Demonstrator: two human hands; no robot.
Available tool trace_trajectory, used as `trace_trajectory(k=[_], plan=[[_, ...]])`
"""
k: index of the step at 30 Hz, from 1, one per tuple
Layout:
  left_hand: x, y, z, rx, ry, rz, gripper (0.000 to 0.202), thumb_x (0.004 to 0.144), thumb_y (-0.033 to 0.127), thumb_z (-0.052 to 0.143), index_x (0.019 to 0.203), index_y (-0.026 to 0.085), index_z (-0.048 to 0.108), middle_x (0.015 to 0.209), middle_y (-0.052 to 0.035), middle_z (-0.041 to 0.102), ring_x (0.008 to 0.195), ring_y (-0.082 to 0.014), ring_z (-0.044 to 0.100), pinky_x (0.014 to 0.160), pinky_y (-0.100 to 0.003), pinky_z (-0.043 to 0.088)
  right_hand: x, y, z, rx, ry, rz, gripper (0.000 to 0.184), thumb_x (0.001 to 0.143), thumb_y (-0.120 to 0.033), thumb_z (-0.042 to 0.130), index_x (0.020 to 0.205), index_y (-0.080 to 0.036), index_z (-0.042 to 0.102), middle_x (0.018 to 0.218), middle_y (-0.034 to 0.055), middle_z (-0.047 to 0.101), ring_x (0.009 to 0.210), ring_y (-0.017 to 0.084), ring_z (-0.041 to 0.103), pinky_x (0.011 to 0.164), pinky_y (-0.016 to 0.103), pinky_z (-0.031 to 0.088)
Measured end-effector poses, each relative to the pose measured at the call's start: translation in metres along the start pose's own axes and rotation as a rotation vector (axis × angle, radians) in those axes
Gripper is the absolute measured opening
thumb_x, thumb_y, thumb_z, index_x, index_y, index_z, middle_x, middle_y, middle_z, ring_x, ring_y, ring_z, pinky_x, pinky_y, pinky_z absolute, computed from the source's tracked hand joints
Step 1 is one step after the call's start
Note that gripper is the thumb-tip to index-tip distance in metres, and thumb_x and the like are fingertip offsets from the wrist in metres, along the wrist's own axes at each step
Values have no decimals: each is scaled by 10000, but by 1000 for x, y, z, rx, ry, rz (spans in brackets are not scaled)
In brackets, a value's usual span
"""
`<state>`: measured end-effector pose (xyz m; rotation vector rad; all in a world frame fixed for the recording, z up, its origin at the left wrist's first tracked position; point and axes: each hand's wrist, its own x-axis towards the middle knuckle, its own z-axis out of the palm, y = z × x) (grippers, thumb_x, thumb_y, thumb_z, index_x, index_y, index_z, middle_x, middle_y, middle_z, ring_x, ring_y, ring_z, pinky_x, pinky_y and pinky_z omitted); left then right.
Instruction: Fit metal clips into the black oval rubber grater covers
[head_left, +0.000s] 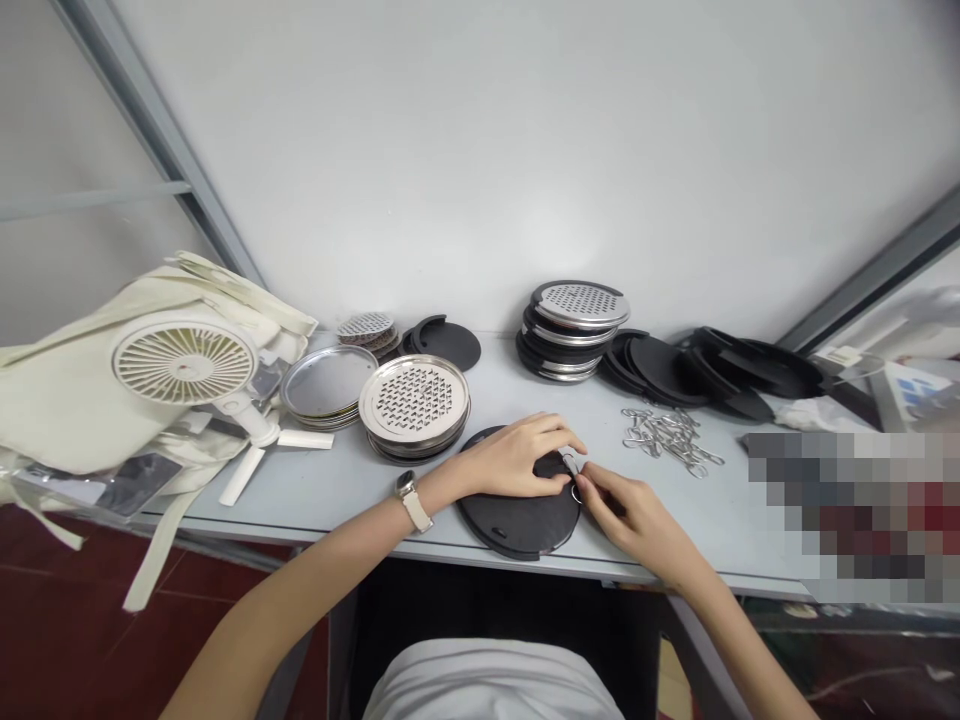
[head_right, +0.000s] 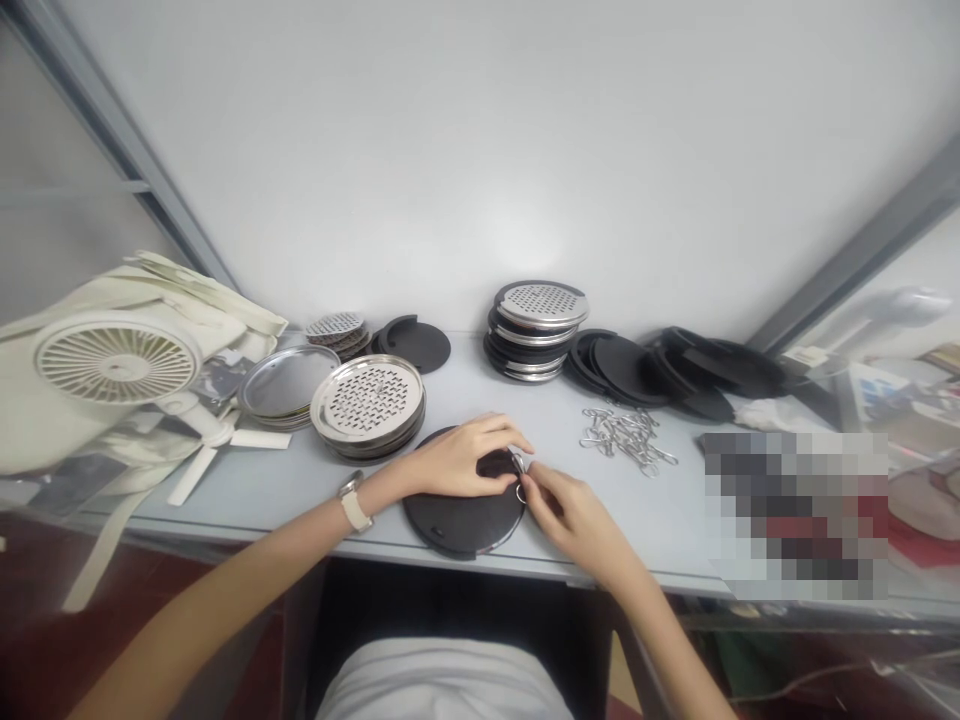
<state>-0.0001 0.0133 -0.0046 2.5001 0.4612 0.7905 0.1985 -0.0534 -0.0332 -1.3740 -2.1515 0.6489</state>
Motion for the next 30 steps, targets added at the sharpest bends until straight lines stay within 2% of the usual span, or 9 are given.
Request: trace_trajectory(k=[4,11,22,30], plan=[[1,1,-1,2,-21,21,266,798,127,563,1061,151,591,1008,-75,627,992,-199,558,976,-318,400,2,-1,0,7,-1,4,300,976,-324,357,695,-220,352,587,-56,398,524,119,382,530,232,311],[2,-1,0,-34,-17,-11,285,773,126,582,1055,160,601,1017,-65,657,983,-208,568,961,-337,414,2,-1,0,23,22,3,310,973,-329,363,683,-218,353,573,-57,392,517,115,372,513,233,304],[3,-3,0,-140,-53,-72,308,762,99,606,1060,177,603,1034,-55,654,999,-194,580,927,-303,425,2,2,1,38,12,0,317,966,-336,370,674,-215,352,571,-60,370,519,110,353,500,226,296],[2,-8,2,-176,-47,-70,305,762,115,632,1061,162,593,974,-55,626,905,-167,586,862,-265,443,3,2,0,46,19,-8,330,964,-335,379,660,-206,374,567,-59,345,522,102,329,480,222,292]])
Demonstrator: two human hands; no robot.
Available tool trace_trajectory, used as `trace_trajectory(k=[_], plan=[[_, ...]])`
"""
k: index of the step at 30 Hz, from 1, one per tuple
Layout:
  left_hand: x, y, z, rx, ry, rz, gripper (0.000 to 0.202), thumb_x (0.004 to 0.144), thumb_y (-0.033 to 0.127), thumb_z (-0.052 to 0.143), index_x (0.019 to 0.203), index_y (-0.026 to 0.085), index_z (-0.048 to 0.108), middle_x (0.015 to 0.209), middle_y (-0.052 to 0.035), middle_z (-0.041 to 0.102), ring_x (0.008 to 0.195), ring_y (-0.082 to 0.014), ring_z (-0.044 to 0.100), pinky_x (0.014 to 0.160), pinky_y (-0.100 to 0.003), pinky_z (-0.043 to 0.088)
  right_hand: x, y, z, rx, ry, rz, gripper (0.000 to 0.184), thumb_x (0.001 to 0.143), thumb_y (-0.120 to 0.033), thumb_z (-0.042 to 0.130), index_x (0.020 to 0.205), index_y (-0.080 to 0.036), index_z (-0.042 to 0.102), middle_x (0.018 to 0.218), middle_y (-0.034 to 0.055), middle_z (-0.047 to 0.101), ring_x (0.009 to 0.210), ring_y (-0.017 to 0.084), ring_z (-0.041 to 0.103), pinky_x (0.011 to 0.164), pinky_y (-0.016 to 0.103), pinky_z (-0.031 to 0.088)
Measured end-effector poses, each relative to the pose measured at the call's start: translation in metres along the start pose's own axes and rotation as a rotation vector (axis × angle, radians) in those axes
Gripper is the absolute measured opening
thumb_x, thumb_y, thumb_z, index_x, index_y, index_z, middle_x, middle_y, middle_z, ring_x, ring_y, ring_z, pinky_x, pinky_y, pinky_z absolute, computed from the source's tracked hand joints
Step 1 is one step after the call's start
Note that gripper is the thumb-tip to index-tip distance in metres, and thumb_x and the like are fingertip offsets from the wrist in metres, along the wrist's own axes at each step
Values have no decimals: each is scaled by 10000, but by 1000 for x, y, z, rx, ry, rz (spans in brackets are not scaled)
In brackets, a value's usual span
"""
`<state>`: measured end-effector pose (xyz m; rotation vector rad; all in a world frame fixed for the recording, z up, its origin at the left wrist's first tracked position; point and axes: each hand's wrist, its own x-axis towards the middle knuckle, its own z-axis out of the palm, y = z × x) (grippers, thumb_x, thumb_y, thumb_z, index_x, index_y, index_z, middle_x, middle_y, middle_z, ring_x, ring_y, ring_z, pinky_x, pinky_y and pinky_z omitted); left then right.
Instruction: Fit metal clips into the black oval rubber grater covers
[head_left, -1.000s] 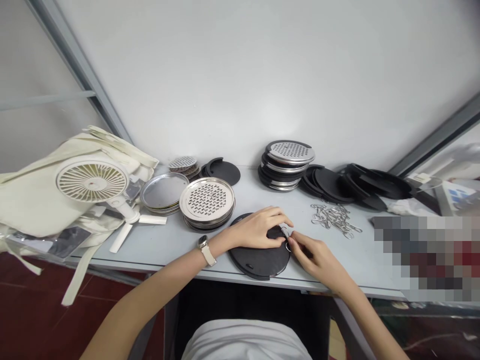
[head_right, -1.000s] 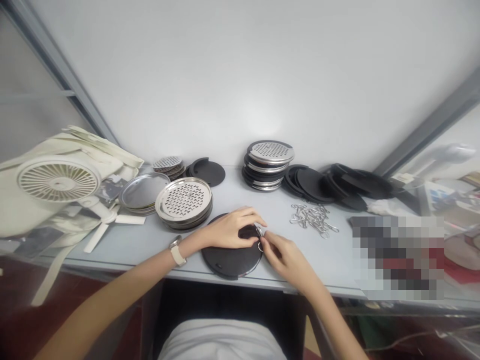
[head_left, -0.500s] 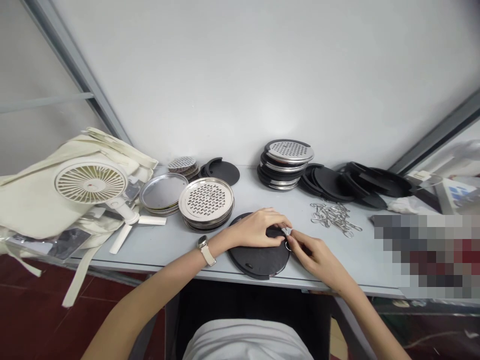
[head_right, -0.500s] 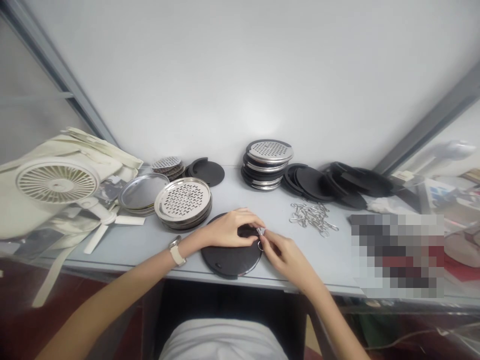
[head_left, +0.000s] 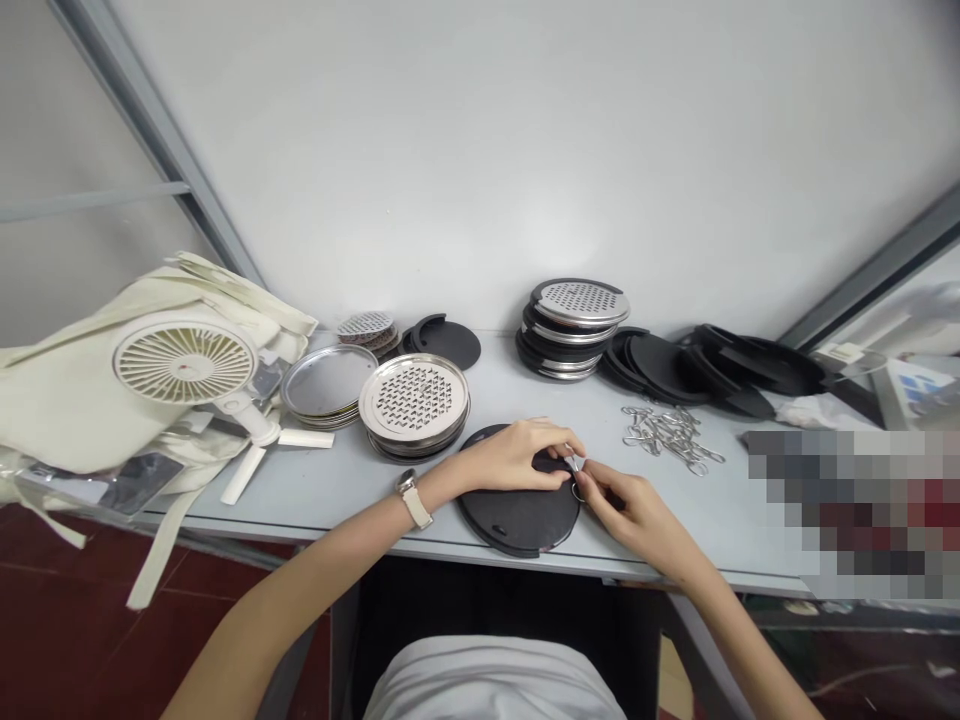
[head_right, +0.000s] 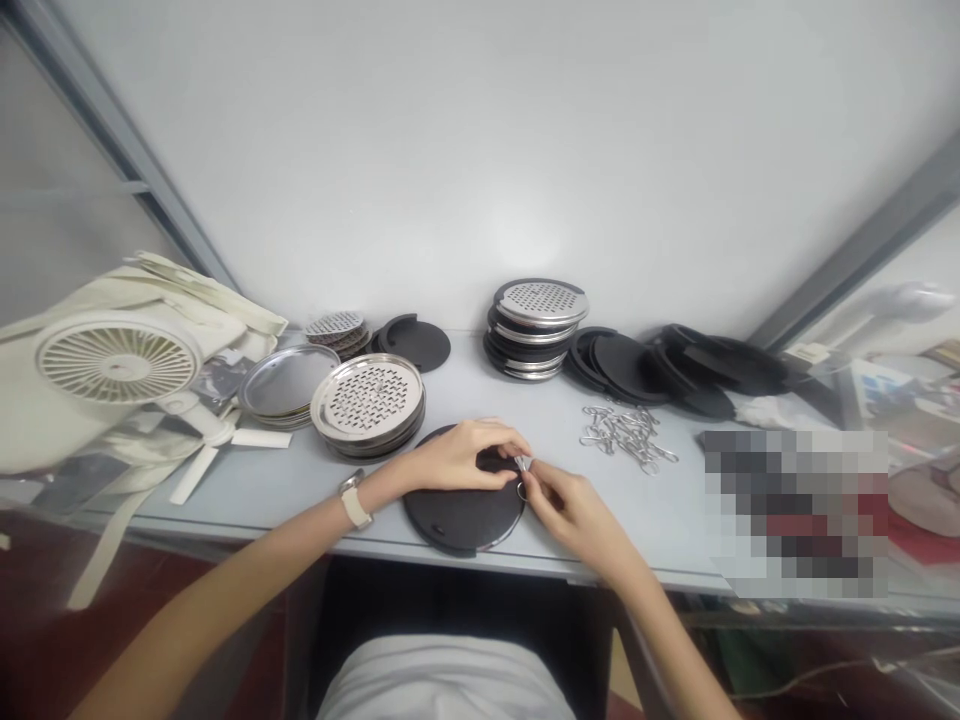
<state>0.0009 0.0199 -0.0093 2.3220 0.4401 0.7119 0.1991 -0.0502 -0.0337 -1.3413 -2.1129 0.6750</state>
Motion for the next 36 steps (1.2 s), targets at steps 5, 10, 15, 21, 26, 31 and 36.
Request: trace_trajectory(k=[5,10,15,21,26,31,36], plan=[[-1,-1,0,-16,-7,-11,303,762,110,625,1058,168,588,980,-56,622,913,-166,581,853,-263,444,0,-1,-1,-7,2,2,335,964,-337,375,655,-207,367,568,-59,326,525,102,317,476,223,289],[-1,-1,1,-28,-7,-21,310,762,118,618,1065,181,593,977,-55,623,909,-170,583,852,-276,446,1,0,-1,-1,5,-9,337,962,-326,385,647,-205,377,562,-57,337,525,101,316,471,223,291],[-1,-2,1,-27,-3,-14,315,759,125,628,1067,178,591,970,-55,622,898,-168,582,844,-272,445,1,-1,-2,16,-11,-3,342,966,-353,376,657,-205,373,574,-56,332,540,105,317,479,222,298],[0,0,0,-25,-3,-34,312,757,119,626,1060,183,590,966,-50,623,904,-171,581,861,-281,441,0,0,0,48,-13,15,335,964,-378,371,675,-210,376,588,-58,329,539,111,329,496,224,305],[0,1,1,-29,-10,-47,319,751,119,625,1061,185,592,970,-51,622,903,-175,585,854,-283,447,0,1,0,60,-8,12,319,953,-362,394,675,-206,409,577,-59,361,528,111,347,488,222,311],[-1,0,0,3,2,-44,299,775,90,595,1058,187,590,925,-43,634,903,-169,592,872,-286,441,0,6,0,66,17,15,356,968,-375,362,653,-211,372,583,-57,352,533,112,355,502,226,315],[-2,2,0,27,35,-39,290,788,91,579,1064,181,573,958,-46,631,897,-165,599,870,-290,453,-1,9,0,69,7,37,365,979,-402,338,667,-214,360,601,-54,346,548,118,362,522,232,319]])
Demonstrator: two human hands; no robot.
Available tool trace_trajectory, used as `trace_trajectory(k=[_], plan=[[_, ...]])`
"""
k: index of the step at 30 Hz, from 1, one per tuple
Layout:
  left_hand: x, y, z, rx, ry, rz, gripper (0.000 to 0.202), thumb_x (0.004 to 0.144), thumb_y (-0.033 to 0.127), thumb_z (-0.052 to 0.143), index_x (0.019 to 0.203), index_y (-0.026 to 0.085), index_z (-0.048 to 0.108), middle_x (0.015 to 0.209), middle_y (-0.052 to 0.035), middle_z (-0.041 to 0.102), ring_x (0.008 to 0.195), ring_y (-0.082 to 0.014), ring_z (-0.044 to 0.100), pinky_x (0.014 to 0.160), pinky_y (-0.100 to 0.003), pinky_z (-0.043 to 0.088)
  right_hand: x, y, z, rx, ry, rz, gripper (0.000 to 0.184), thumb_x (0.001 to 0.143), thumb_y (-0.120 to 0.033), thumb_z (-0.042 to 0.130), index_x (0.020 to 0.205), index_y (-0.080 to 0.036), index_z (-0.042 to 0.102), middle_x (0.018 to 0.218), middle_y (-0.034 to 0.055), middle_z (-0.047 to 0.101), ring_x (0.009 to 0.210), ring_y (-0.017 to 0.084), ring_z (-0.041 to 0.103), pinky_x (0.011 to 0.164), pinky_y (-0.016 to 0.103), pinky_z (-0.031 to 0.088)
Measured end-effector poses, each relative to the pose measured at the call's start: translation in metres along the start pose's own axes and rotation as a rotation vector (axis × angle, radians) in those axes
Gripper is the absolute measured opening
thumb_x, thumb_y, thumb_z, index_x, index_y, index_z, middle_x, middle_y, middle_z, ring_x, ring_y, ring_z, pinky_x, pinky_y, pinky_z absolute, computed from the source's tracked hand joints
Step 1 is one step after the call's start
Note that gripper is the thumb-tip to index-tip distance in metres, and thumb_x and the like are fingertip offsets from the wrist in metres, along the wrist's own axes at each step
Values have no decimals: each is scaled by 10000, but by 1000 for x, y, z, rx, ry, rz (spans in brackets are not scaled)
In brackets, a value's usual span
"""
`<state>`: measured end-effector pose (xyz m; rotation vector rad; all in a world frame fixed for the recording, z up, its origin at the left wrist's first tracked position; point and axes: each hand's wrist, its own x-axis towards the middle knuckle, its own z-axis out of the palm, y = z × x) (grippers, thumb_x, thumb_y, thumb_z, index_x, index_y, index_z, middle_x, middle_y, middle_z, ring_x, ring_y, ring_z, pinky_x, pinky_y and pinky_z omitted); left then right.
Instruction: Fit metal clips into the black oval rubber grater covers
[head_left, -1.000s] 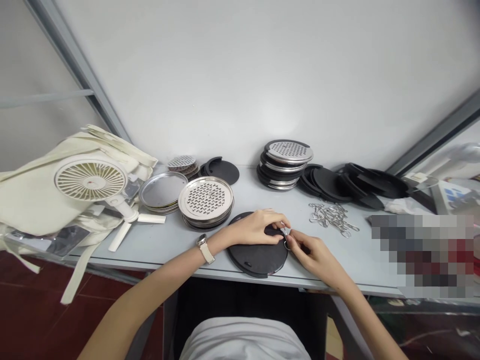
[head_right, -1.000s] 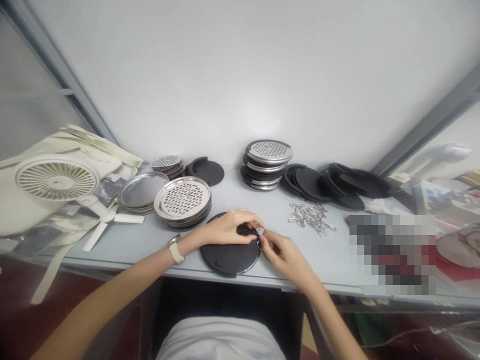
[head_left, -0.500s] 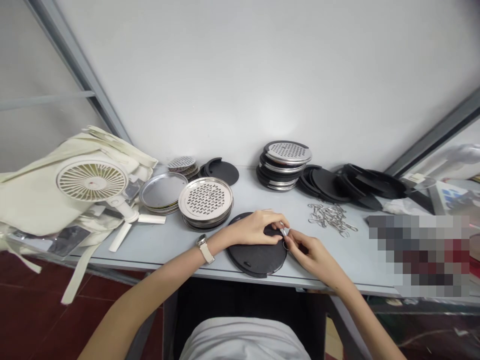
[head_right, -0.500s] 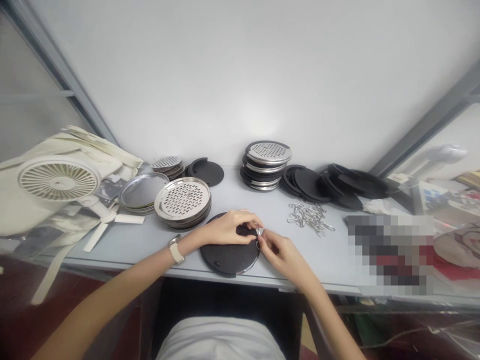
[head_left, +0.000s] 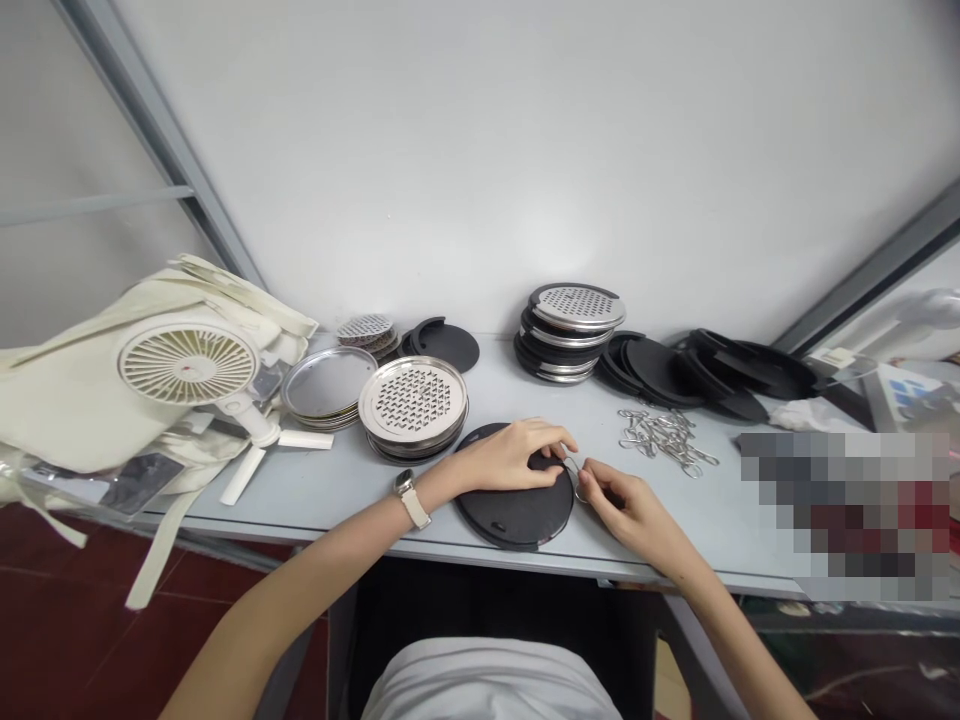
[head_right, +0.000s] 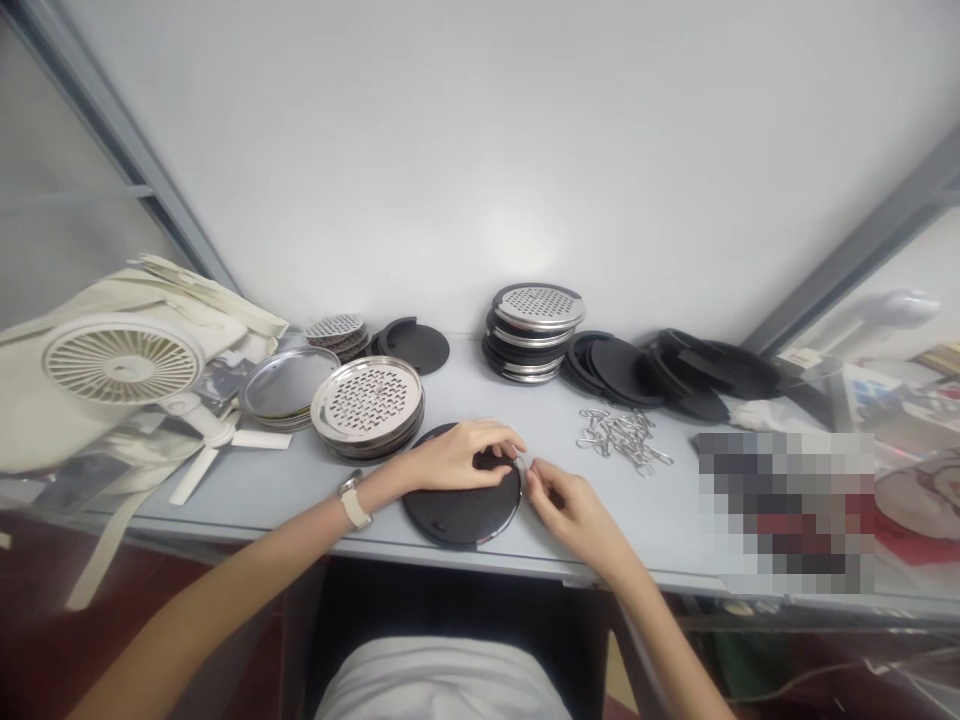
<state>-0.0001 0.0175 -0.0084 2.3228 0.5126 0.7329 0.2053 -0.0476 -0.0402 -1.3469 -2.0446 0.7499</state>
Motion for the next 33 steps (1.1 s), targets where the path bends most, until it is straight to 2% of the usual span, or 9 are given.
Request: trace_trajectory(k=[5,9,12,15,19,25,33], plan=[[-3,2,1,-43,-14,-35,336,787,168,615,1114,184,543,1130,-87,541,821,-145,623,736,-256,506,1,-2,0,0,0,4,347,984,-397,335,689,-216,363,605,-58,341,551,120,356,526,233,313],[-3,1,2,-41,-11,-8,335,787,179,619,1112,174,542,1123,-96,543,799,-146,621,715,-258,509,2,-5,0,-13,-51,-4,338,977,-382,346,683,-216,357,595,-61,335,546,117,339,515,230,292],[-1,1,2,-10,-12,23,341,774,155,614,1108,170,549,1082,-86,585,818,-160,613,751,-275,499,2,-5,-1,-21,-66,-12,333,973,-367,346,677,-214,344,596,-60,330,546,114,319,511,230,278],[0,2,2,42,-18,68,317,778,133,596,1092,163,575,1029,-78,624,942,-194,594,856,-298,467,3,-5,-1,-22,-77,-13,327,973,-361,343,682,-212,345,603,-58,338,550,113,318,517,232,276],[1,3,1,93,-30,103,317,799,128,574,1115,161,585,1072,-75,644,1036,-210,554,940,-315,427,4,-4,-1,-17,-89,-8,330,975,-372,336,690,-207,363,609,-53,348,556,115,325,527,236,279],[2,4,0,81,-43,97,293,807,124,579,1096,167,601,1076,-70,658,1010,-202,584,964,-321,407,3,-3,-1,-12,-91,1,327,972,-382,343,708,-199,409,607,-47,375,557,119,345,530,238,282],[1,6,-2,-80,-87,-7,321,798,95,581,1110,169,580,1064,-54,658,981,-162,617,877,-242,451,2,-4,-1,-1,-89,4,315,965,-374,355,716,-196,429,608,-47,368,557,117,336,521,234,280]])
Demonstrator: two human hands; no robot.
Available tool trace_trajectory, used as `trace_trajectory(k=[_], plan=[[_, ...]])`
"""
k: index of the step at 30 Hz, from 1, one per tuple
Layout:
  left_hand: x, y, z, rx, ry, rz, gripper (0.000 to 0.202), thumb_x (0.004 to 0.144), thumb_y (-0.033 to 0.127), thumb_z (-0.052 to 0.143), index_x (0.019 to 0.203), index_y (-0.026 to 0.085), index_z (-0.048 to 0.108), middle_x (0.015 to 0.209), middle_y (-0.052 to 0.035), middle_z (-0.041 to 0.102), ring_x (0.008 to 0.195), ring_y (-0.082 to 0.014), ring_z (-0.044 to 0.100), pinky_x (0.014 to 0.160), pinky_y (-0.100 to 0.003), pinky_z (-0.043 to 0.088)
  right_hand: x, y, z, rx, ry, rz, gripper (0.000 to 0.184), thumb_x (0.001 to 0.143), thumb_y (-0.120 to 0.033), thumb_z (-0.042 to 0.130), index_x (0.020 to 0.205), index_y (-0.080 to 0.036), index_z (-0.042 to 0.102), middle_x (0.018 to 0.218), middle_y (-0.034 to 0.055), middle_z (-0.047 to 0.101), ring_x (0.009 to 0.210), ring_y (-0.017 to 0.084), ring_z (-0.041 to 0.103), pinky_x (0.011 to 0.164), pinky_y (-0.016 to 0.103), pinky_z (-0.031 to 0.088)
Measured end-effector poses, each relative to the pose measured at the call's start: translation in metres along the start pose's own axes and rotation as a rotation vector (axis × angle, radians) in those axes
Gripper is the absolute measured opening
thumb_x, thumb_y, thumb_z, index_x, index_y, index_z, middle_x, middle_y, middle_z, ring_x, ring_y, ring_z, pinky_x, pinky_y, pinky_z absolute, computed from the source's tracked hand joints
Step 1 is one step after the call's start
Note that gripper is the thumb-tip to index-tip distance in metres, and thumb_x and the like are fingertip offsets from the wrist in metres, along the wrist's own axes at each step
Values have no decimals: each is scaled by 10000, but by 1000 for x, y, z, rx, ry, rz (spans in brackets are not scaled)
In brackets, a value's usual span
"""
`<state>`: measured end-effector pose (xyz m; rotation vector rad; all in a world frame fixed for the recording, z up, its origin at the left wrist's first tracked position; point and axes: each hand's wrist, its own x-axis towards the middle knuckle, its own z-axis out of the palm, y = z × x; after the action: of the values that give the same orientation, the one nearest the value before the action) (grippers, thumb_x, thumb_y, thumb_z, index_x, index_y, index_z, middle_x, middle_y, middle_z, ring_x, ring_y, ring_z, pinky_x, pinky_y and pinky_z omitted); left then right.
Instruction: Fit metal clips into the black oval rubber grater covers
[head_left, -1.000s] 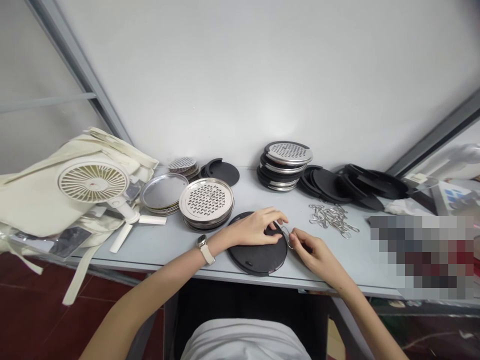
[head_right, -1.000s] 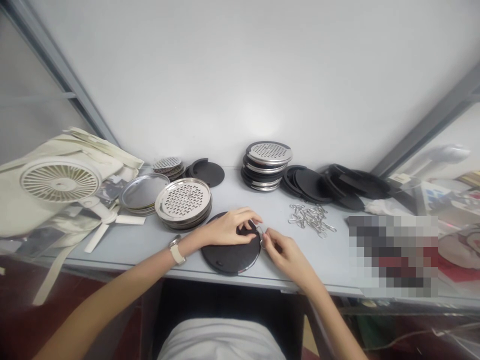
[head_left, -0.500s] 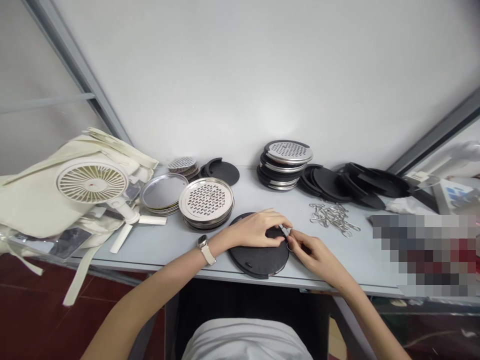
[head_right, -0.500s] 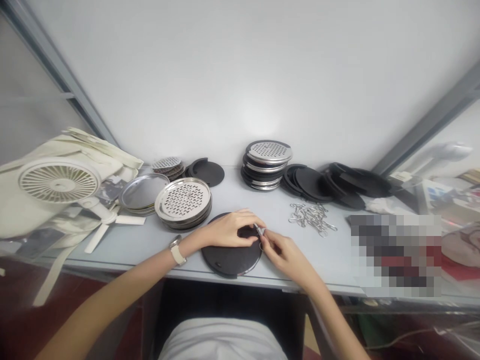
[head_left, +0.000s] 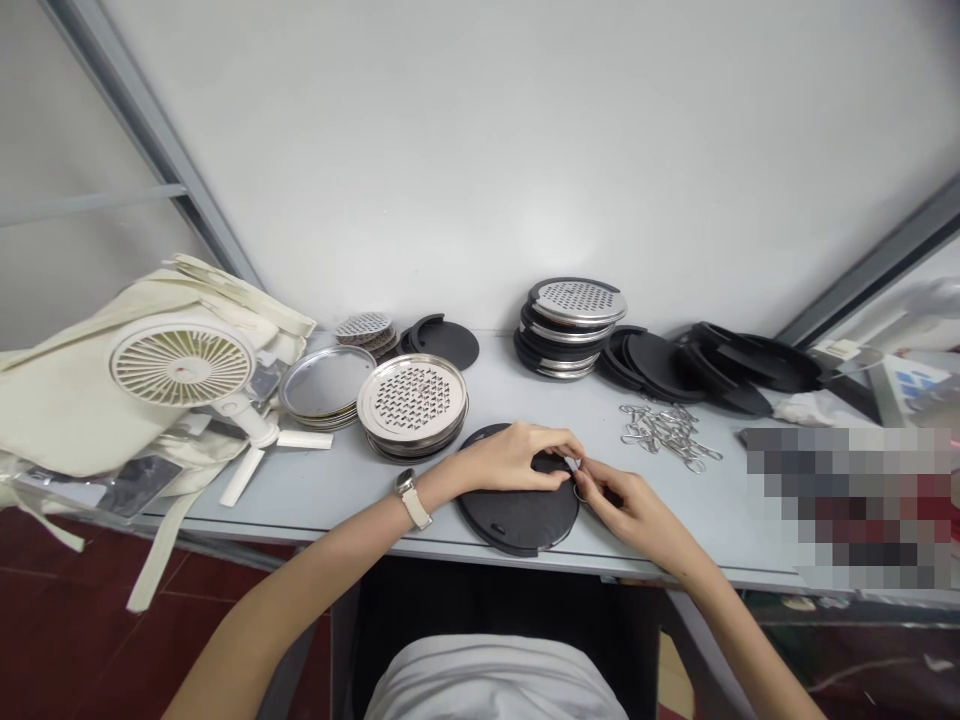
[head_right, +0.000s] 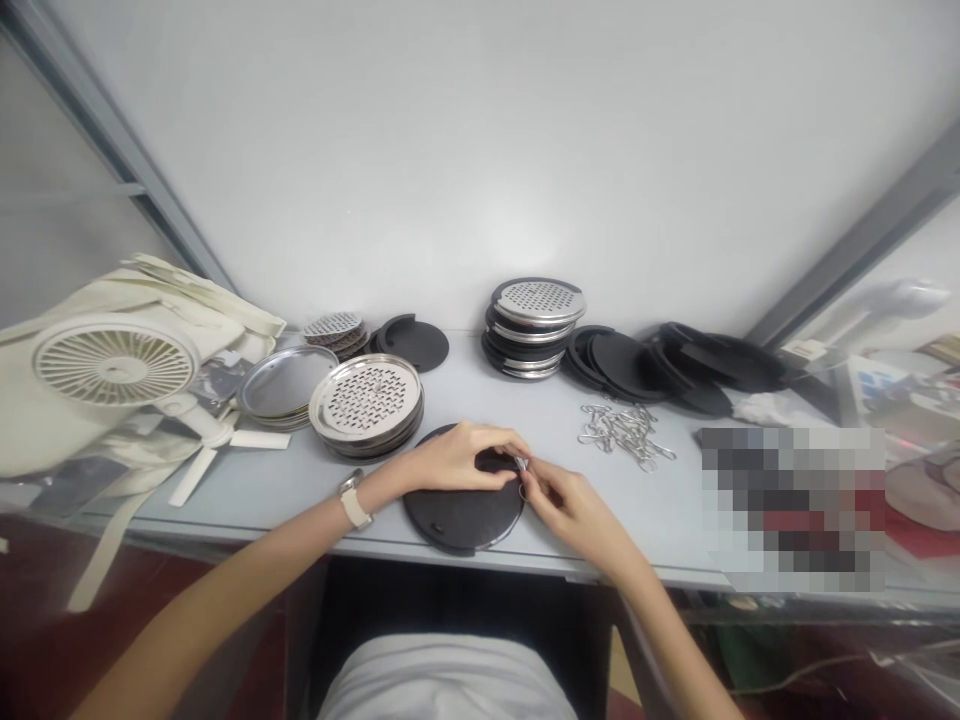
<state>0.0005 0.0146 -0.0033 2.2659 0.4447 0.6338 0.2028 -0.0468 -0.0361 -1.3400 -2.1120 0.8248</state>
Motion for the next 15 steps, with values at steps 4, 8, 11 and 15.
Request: trace_trajectory(k=[4,8,11,15], plan=[[0,-1,1,-40,4,-30,311,794,100,586,1097,167,585,1059,-51,658,976,-158,620,885,-247,455,-1,1,0,1,11,1,320,963,-367,355,692,-201,395,600,-52,344,554,114,325,520,234,282],[0,-2,1,-56,10,-32,302,796,109,594,1092,171,581,1055,-53,655,976,-159,619,888,-256,460,0,1,1,10,29,1,316,957,-356,366,681,-203,385,593,-53,336,553,111,318,510,233,286],[0,-3,2,-56,10,-33,290,791,105,600,1075,165,580,1042,-54,651,968,-155,616,883,-247,459,0,1,1,14,36,0,309,954,-351,375,684,-202,397,588,-53,341,553,111,319,502,230,286],[0,-3,2,-51,21,-8,279,782,101,610,1053,157,580,1012,-51,648,935,-148,610,861,-236,460,0,3,1,22,29,10,319,955,-371,376,684,-204,387,591,-59,307,550,110,306,504,228,271]])
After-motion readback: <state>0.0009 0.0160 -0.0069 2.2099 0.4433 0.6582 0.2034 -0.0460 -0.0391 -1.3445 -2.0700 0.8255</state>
